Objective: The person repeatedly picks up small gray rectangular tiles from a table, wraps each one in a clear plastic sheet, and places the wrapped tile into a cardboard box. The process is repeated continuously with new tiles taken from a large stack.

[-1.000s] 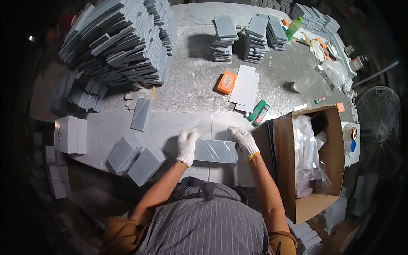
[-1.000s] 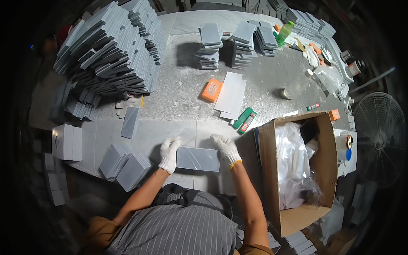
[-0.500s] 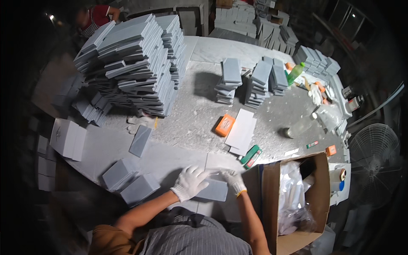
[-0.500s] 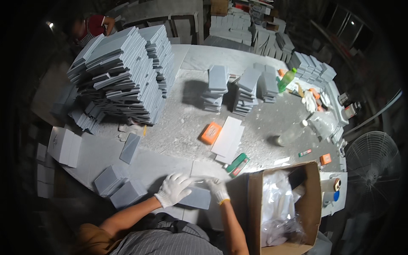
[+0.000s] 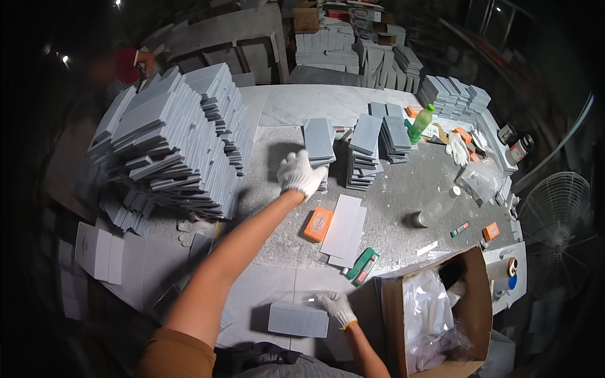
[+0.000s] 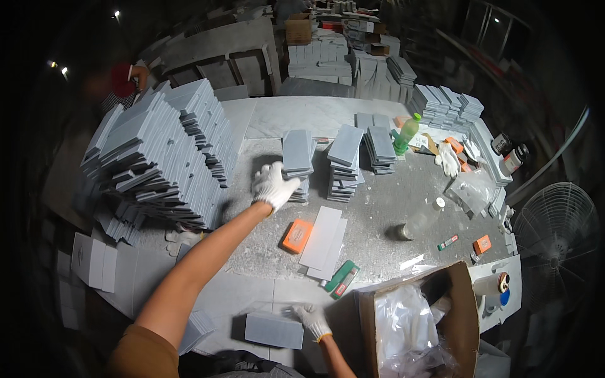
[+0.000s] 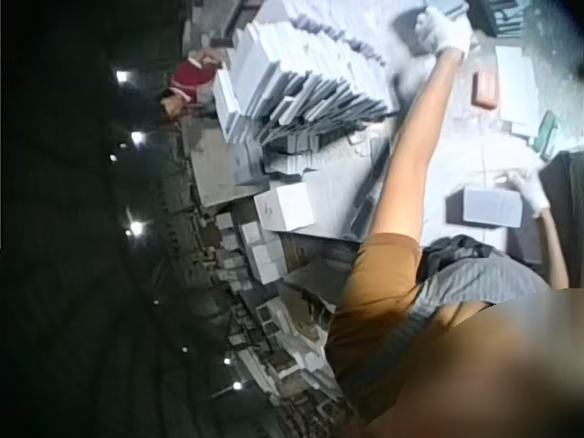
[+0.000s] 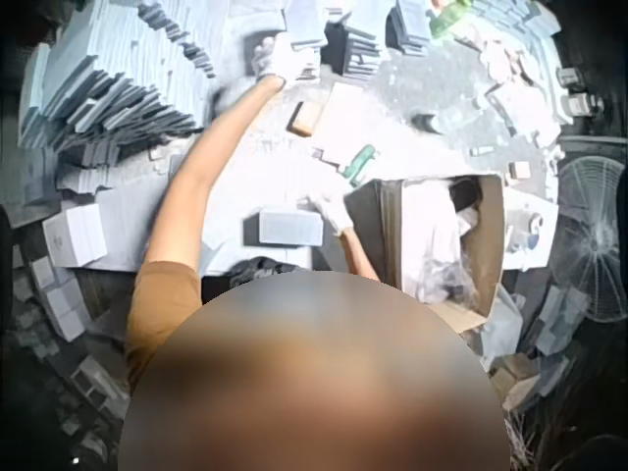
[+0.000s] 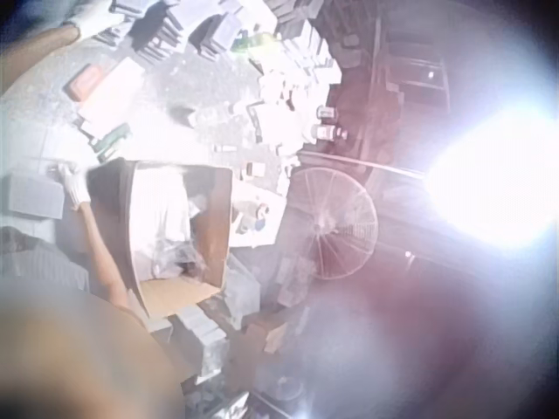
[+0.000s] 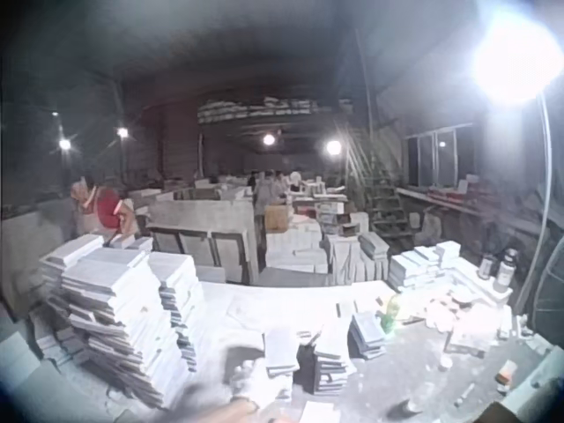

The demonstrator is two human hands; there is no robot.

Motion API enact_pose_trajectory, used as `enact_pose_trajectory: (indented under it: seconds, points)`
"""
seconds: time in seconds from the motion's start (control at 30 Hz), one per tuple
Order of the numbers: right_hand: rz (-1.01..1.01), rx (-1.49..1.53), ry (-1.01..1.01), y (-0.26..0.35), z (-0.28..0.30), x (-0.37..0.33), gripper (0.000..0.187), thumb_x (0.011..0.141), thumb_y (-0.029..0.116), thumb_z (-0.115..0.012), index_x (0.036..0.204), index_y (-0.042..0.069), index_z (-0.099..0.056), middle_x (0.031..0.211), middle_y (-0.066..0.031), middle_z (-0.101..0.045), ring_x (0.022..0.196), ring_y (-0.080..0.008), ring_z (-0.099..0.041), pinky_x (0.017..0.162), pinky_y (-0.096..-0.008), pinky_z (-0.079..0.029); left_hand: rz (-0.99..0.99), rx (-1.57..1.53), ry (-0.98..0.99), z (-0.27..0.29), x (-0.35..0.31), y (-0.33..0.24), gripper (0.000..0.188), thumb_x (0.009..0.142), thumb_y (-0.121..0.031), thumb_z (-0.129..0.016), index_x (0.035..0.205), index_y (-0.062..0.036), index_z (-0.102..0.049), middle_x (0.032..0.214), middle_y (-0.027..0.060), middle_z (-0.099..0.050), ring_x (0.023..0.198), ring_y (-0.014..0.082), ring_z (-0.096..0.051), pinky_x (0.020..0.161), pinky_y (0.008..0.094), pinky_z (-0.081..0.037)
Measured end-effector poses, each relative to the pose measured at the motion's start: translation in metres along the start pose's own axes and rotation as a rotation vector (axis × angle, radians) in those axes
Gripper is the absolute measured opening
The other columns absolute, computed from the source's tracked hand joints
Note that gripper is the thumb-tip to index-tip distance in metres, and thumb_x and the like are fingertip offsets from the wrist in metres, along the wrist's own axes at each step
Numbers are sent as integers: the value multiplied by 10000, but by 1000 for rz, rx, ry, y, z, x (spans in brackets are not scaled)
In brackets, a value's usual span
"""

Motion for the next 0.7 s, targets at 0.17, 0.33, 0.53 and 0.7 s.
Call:
enact_pose_trajectory:
  seconds: [0.17,0.33,0.53,0.7]
  points:
    - [-148,-230,-37,-37,7,14,265,920,290,-735,860,33,-758,661,63,-617,562,-19,-452,479,-235,-359,319,-38,3,-30,74,-36,815,702,-510,-748,1361,-117,-474,1332,161,-547,1252,346,-506,1006,504,-438]
    - [-196,-165,-100,-33,4,12,310,893,320,-762,755,46,-716,605,64,-566,542,-23,-416,465,-251,-343,473,-22,-25,-56,102,-52,806,689,-425,-817,1343,-120,-458,1298,136,-526,1214,305,-509,947,456,-461]
    - [-153,-133,-122,-3,3,2,484,862,378,-792,570,82,-543,520,59,-456,501,-37,-366,431,-289,-306,520,-23,-60,-51,104,-60,780,659,-355,-830,1299,-112,-456,1249,146,-546,1167,289,-528,889,435,-477]
    - [-165,-283,-64,-19,7,8,451,875,410,-772,635,59,-624,545,71,-479,535,-31,-372,455,-269,-312,429,57,-74,-71,122,-48,898,653,-470,-831,1370,-119,-419,1334,164,-510,1257,348,-476,922,523,-448]
Point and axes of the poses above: each hand's wrist, its own x-axis towards the middle knuckle, its own z-axis out of the back of the hand, y = z × x, the point moved 2 cm from there along x, towards the middle knuckle
